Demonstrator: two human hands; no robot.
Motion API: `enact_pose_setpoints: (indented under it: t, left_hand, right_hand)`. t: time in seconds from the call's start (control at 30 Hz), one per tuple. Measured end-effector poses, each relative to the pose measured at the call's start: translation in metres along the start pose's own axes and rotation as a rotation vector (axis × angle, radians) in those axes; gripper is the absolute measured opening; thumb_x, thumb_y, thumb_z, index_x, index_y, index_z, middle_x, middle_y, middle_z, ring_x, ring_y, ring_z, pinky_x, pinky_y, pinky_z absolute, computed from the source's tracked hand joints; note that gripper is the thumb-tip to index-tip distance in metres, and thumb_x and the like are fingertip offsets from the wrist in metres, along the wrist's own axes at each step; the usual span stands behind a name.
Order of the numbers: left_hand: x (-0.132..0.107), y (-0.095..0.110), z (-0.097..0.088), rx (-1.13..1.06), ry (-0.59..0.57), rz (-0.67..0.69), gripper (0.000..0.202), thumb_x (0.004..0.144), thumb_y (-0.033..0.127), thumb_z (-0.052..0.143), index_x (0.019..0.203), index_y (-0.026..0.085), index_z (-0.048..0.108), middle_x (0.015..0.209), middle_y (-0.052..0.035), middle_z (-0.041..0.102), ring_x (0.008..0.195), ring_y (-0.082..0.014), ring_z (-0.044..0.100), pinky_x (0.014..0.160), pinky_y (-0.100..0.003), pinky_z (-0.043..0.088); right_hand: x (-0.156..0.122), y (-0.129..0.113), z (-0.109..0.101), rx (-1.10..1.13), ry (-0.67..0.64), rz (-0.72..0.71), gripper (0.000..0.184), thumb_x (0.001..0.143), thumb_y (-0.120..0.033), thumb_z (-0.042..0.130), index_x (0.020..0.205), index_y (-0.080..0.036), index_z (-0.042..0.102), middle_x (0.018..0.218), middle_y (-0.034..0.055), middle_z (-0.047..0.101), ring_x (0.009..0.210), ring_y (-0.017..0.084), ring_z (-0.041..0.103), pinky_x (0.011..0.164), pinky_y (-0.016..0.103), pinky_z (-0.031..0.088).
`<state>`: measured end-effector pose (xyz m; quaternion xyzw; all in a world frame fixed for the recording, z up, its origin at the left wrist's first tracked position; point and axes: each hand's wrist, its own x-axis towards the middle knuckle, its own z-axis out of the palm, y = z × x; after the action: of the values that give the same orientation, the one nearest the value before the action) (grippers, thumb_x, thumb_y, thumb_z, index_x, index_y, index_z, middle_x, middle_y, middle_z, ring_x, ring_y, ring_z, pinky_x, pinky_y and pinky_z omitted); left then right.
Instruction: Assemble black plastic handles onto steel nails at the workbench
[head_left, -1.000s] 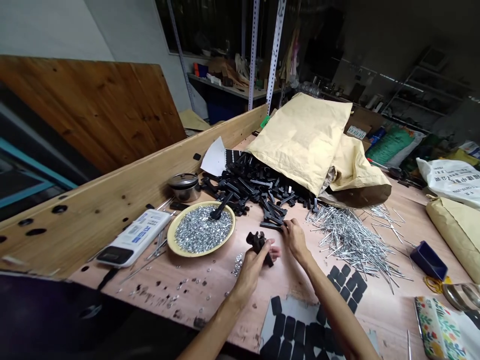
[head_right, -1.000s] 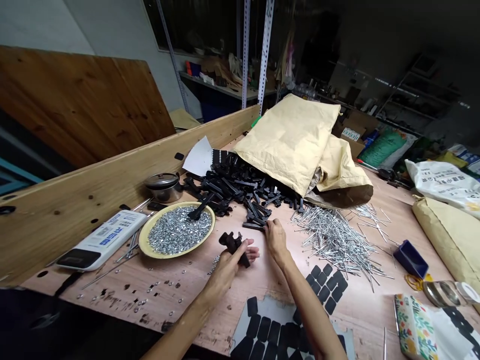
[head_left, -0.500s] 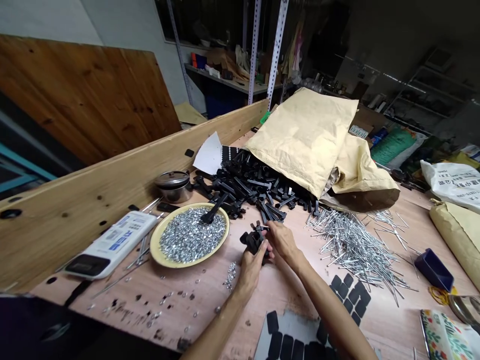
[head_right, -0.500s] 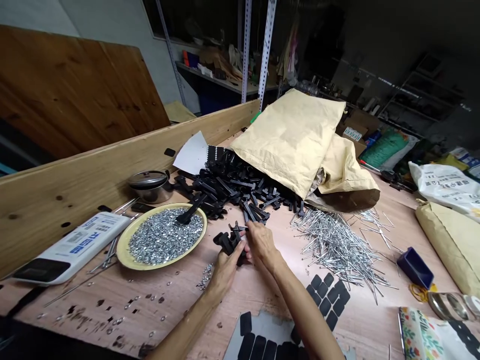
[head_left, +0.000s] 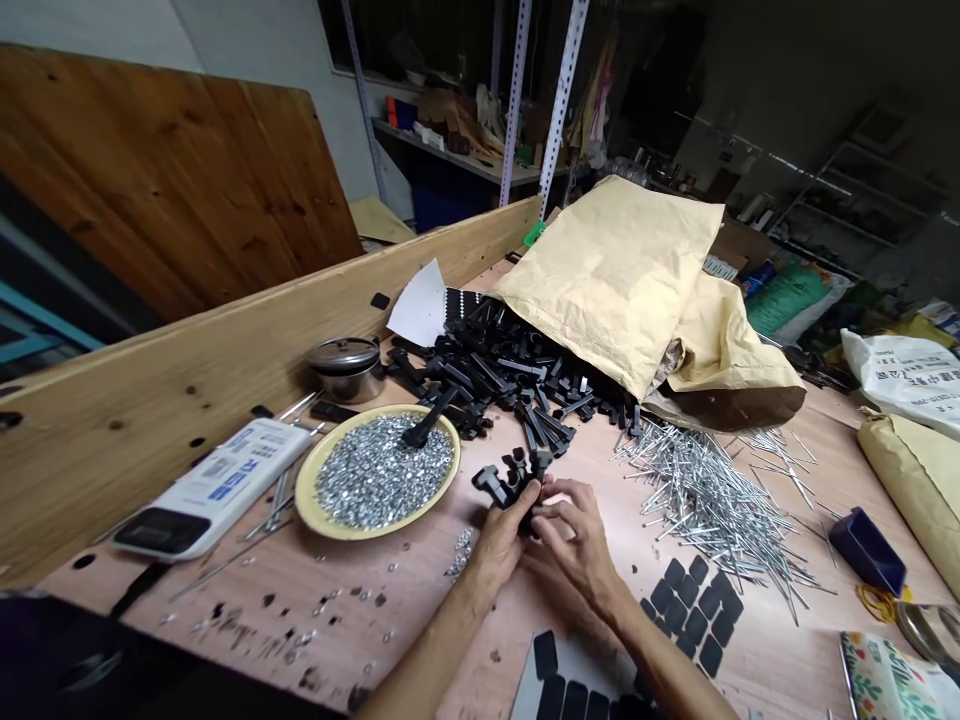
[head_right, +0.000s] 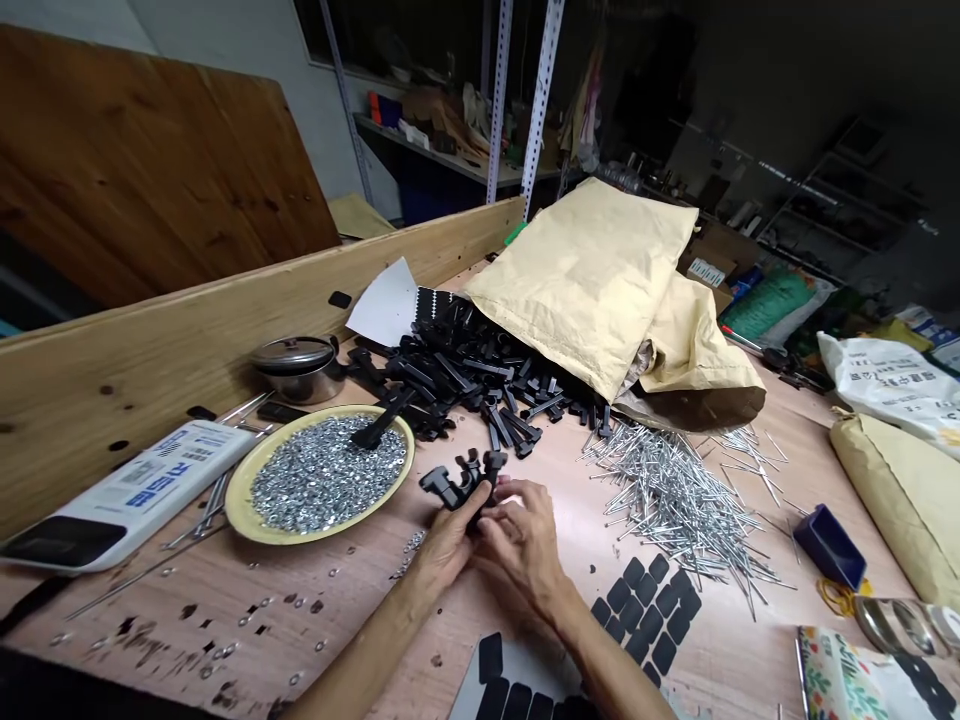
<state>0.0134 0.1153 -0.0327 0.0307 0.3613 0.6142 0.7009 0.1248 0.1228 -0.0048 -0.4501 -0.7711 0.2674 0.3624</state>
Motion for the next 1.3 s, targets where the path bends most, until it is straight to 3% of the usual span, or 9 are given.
enact_pose_setpoints:
  t: [0.13,0.27,0.43,0.67,0.83,0.97,1.07,1.13,1.3]
  left_hand:
    - [0.002,0.003,-0.001,0.04,0.043,0.027,0.042,0.044,0.035,0.086,0.073,0.011,0.068,0.069,-0.0045,0.069,0.061,-0.0149,0.063,0.061,-0.027,0.05]
    - [0.005,-0.001,-0.002,0.046,0.098,0.09,0.04,0.043,0.037,0.085,0.068,0.012,0.067,0.062,-0.0015,0.065,0.056,-0.0125,0.061,0.059,-0.026,0.049]
    - [0.008,0.001,-0.006,0.021,0.16,0.142,0.042,0.047,0.04,0.083,0.079,0.016,0.07,0.08,-0.0044,0.07,0.073,-0.0159,0.063,0.061,-0.024,0.048]
    - [0.01,0.0,-0.01,0.027,0.156,0.135,0.043,0.049,0.042,0.082,0.079,0.014,0.07,0.082,-0.0054,0.07,0.075,-0.0161,0.063,0.063,-0.026,0.047]
    - [0.011,-0.002,-0.01,0.036,0.123,0.139,0.043,0.05,0.04,0.082,0.082,0.013,0.069,0.083,-0.0072,0.07,0.074,-0.0172,0.064,0.06,-0.026,0.047]
    - [0.011,-0.002,-0.008,0.079,0.118,0.142,0.043,0.049,0.04,0.082,0.079,0.013,0.068,0.081,-0.0069,0.07,0.069,-0.0161,0.063,0.058,-0.026,0.048]
    - [0.007,0.0,-0.005,0.11,0.131,0.139,0.048,0.047,0.044,0.082,0.079,0.012,0.067,0.075,-0.0065,0.069,0.064,-0.0158,0.064,0.053,-0.024,0.047]
    - [0.001,-0.002,0.0,0.133,0.118,0.102,0.052,0.045,0.049,0.082,0.078,0.011,0.067,0.068,-0.0053,0.068,0.06,-0.0153,0.063,0.048,-0.022,0.044]
    - [-0.023,-0.016,0.016,0.128,-0.034,-0.003,0.047,0.037,0.037,0.087,0.072,0.013,0.067,0.071,-0.0028,0.07,0.067,-0.0159,0.064,0.061,-0.023,0.05]
  right_hand:
    - [0.045,0.018,0.0,-0.121,0.028,0.118,0.021,0.088,-0.031,0.048,0.086,-0.019,0.066,0.088,0.0061,0.061,0.08,0.017,0.06,0.069,0.031,0.05]
    - [0.098,0.029,0.021,-0.463,-0.101,0.228,0.016,0.088,-0.029,0.052,0.083,-0.019,0.063,0.082,0.0052,0.065,0.074,0.018,0.061,0.065,0.028,0.045]
    - [0.113,0.018,0.046,-0.762,-0.291,0.184,0.019,0.086,-0.032,0.055,0.097,-0.016,0.057,0.098,0.0132,0.065,0.088,0.024,0.062,0.066,0.031,0.044]
    - [0.104,0.011,0.042,-0.78,-0.434,0.182,0.018,0.086,-0.016,0.047,0.102,-0.014,0.054,0.097,0.0146,0.066,0.091,0.025,0.061,0.066,0.03,0.044]
    - [0.091,0.028,0.028,-0.64,-0.307,0.167,0.019,0.085,-0.022,0.05,0.103,-0.016,0.053,0.095,0.0102,0.066,0.086,0.022,0.061,0.068,0.028,0.043]
    - [0.079,0.04,0.012,-0.481,-0.173,0.224,0.011,0.084,-0.023,0.052,0.093,-0.018,0.055,0.083,0.0052,0.066,0.073,0.018,0.061,0.063,0.026,0.042]
    - [0.056,0.032,0.003,-0.285,0.048,0.159,0.015,0.087,-0.028,0.048,0.094,-0.017,0.055,0.079,0.0034,0.063,0.067,0.016,0.059,0.062,0.026,0.045]
    - [0.03,0.02,0.001,-0.178,0.112,0.08,0.018,0.087,-0.031,0.048,0.095,-0.016,0.056,0.082,0.0042,0.061,0.069,0.015,0.058,0.063,0.026,0.047]
    - [-0.031,-0.002,-0.012,-0.152,-0.023,-0.017,0.018,0.089,-0.024,0.048,0.096,-0.019,0.063,0.09,0.0064,0.059,0.08,0.016,0.06,0.068,0.027,0.051]
